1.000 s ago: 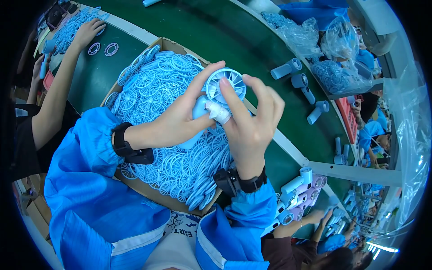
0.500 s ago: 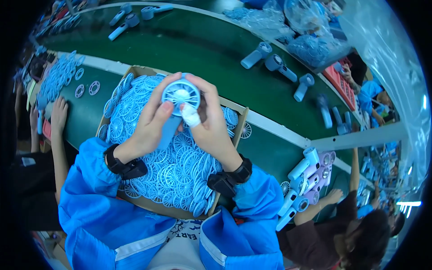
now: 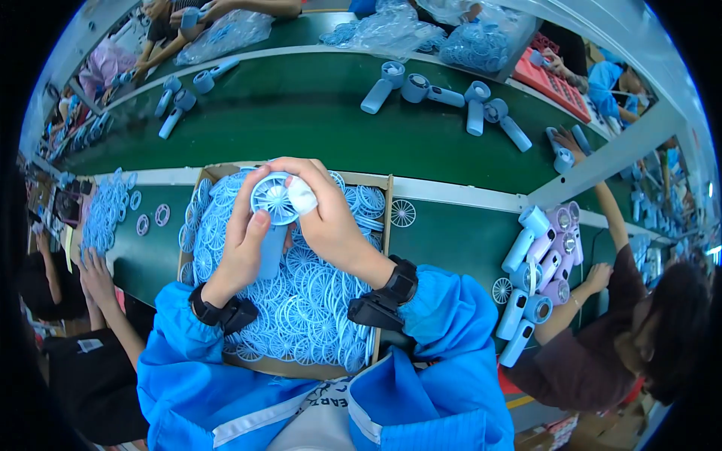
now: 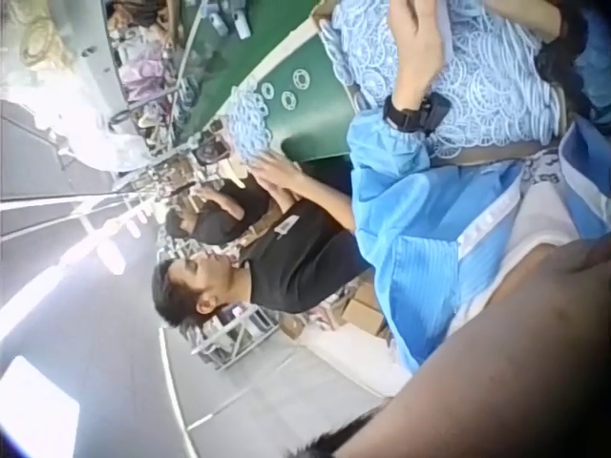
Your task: The person assembles portable fans by hand, picking up a fan body and a plastic grille, pressing the grille onto the fan head, and placing the completed unit onto the assembly line.
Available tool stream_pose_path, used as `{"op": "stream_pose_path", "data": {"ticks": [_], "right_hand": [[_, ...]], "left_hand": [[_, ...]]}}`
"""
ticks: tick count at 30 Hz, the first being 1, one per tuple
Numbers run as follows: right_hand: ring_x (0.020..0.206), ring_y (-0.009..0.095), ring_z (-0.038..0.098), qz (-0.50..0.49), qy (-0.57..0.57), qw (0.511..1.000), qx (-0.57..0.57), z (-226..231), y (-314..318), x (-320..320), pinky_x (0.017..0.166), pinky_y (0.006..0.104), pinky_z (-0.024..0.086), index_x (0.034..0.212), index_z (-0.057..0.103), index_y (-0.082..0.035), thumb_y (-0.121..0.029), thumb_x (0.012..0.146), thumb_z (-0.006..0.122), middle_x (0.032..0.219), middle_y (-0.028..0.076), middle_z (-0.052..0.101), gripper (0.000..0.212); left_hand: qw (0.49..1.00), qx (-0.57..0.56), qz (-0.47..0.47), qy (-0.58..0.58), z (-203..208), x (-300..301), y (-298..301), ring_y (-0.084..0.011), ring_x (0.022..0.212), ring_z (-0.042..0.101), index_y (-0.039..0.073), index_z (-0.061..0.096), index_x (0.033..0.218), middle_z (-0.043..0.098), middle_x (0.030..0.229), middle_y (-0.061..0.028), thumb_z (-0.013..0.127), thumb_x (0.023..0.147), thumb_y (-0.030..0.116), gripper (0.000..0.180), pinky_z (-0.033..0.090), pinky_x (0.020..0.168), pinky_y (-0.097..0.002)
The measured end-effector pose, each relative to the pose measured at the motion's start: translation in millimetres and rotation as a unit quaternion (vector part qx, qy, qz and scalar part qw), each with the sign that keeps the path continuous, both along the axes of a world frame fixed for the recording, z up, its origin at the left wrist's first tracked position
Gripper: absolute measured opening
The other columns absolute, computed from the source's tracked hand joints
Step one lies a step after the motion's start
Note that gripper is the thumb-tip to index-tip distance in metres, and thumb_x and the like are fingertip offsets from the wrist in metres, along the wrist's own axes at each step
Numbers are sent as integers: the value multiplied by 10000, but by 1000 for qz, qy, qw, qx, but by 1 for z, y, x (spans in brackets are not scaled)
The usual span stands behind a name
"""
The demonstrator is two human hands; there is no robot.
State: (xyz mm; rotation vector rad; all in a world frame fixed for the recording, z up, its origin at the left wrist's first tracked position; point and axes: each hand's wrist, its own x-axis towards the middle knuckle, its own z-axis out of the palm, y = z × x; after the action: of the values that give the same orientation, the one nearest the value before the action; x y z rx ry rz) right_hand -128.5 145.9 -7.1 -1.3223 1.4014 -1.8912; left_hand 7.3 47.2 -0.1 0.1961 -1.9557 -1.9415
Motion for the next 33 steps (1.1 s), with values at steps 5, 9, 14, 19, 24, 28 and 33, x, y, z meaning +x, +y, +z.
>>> {"op": "stream_pose_path", "data": {"ticks": [5, 9, 14, 19, 24, 28, 33], "right_hand": [[1025, 166, 566, -11, -63, 993, 103, -6, -8, -23, 883, 285, 446, 1254, 505, -53, -193, 986, 454, 1102, 87, 586, 306], [941, 157, 606, -78, 58, 989, 111, -14, 0, -97, 821, 289, 475, 1160, 591, -48, -167, 954, 502, 1033, 50, 628, 254], [934, 256, 632, -437, 162, 855, 229, -69, 19, -226, 824, 356, 481, 1091, 652, -89, -225, 881, 578, 1015, 131, 662, 261], [917, 385, 608, -593, 319, 640, 369, -133, 28, -292, 856, 445, 467, 1233, 569, -156, -265, 846, 578, 1026, 232, 627, 402], [822, 318, 619, -553, 256, 685, 400, -140, 31, -326, 730, 382, 492, 1302, 507, -170, -213, 851, 545, 1035, 204, 604, 455], [795, 215, 604, -393, -164, 868, 255, -93, 30, -313, 650, 304, 466, 1317, 496, -139, -134, 886, 467, 1106, 132, 565, 432], [849, 154, 564, -214, -48, 963, 160, -2, 22, -167, 665, 242, 436, 1316, 502, -87, -74, 928, 426, 1126, 86, 545, 395]], "left_hand": [[974, 222, 37, -20, 5, -17, -15, -210, 928, 605, 104, 234, 1473, 556, 1180, -136, 423, 990, 211, 530, 519, 785, -354], [989, 81, 116, 38, 7, -22, -21, -276, 1084, 559, 76, 227, 1468, 494, 1290, -167, 446, 972, 240, 567, 491, 884, -417], [995, -43, 82, 46, 10, -16, -23, -263, 1130, 546, 24, 378, 1392, 493, 1306, -154, 465, 956, 224, 487, 494, 888, -408], [997, -8, 80, 2, 3, -12, -24, -226, 1086, 572, 12, 522, 1262, 548, 1237, -137, 476, 950, 190, 362, 505, 855, -364], [999, 5, 45, -22, -4, -12, -25, -190, 1009, 600, 5, 579, 1161, 601, 1144, -111, 489, 948, 161, 279, 506, 811, -322], [998, 26, 44, -39, -10, -15, -34, -170, 974, 601, 13, 588, 1151, 615, 1114, -97, 493, 950, 150, 260, 495, 795, -302], [996, 36, 83, -4, -2, -17, -24, -141, 953, 591, 9, 580, 1158, 629, 1058, -85, 522, 944, 166, 271, 483, 783, -286]]}}
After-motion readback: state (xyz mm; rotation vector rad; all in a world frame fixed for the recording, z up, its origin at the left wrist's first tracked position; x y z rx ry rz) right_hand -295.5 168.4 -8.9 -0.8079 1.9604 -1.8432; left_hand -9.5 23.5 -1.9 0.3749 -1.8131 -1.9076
